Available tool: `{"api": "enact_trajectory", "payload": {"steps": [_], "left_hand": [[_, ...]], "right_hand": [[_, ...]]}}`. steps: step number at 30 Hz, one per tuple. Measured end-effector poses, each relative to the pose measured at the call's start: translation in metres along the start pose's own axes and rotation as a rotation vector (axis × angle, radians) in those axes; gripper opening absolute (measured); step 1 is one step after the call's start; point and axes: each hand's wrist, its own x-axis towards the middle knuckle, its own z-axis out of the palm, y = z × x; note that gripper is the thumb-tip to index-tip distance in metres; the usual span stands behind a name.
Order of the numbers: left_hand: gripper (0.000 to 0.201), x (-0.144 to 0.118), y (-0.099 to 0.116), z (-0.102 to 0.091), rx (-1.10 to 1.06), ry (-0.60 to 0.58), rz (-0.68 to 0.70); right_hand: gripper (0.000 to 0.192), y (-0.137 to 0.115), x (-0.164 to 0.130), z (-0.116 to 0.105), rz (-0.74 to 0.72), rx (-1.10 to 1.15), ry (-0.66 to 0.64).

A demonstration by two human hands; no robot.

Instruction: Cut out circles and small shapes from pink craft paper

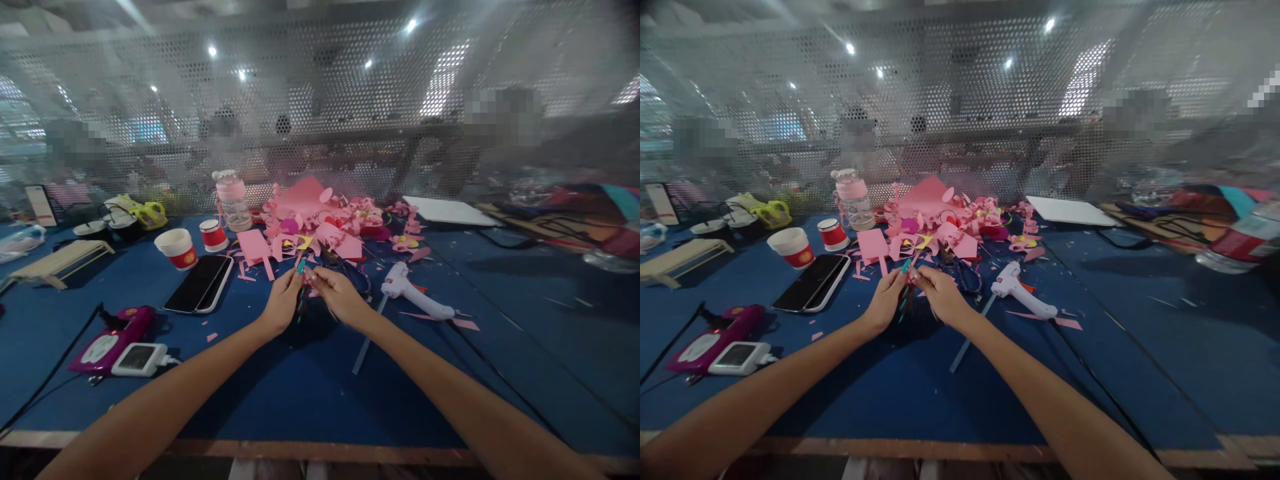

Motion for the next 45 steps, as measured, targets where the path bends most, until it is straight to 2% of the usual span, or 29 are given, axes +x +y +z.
{"api": "enact_trajectory", "payload": {"steps": [3,10,17,21,25,29,34,37,45], "left_hand": [[0.034,-0.001,0.001,0.000,-0.021,-0.029,-0.019],[0.039,-0.001,0.004,-0.002,0.161,-0.101,0.019],[0.032,0.001,0.003,-0.005,0.301,0.028,0.128],[0.030,0.001,0.002,-0.005,0.340,0.069,0.139],[0.031,-0.001,0.004,-0.005,0.291,-0.030,0.078],[0.028,-0.002,0.007,-0.006,0.383,-0.135,0.167],[0.028,-0.001,0.007,-0.007,0.455,-0.050,0.217],[0.028,-0.001,0.008,-0.006,0.432,0.000,0.191],[0.028,-0.001,0.009,-0.004,0.313,0.011,0.058]], "right_hand": [[0.038,-0.002,0.000,-0.004,-0.014,-0.046,-0.021],[0.043,0.001,0.002,-0.007,-0.016,-0.144,-0.024],[0.045,-0.001,0.001,-0.006,0.071,-0.085,-0.011],[0.046,-0.004,0.001,-0.006,0.067,-0.068,-0.008],[0.045,-0.001,0.002,-0.007,0.042,-0.137,-0.028],[0.049,0.003,0.002,-0.007,0.040,-0.221,-0.013],[0.052,0.006,0.002,-0.006,0.032,-0.228,-0.007],[0.047,0.008,0.001,-0.006,0.032,-0.208,-0.004],[0.048,0.001,0.000,-0.008,0.022,-0.233,0.002]]}}
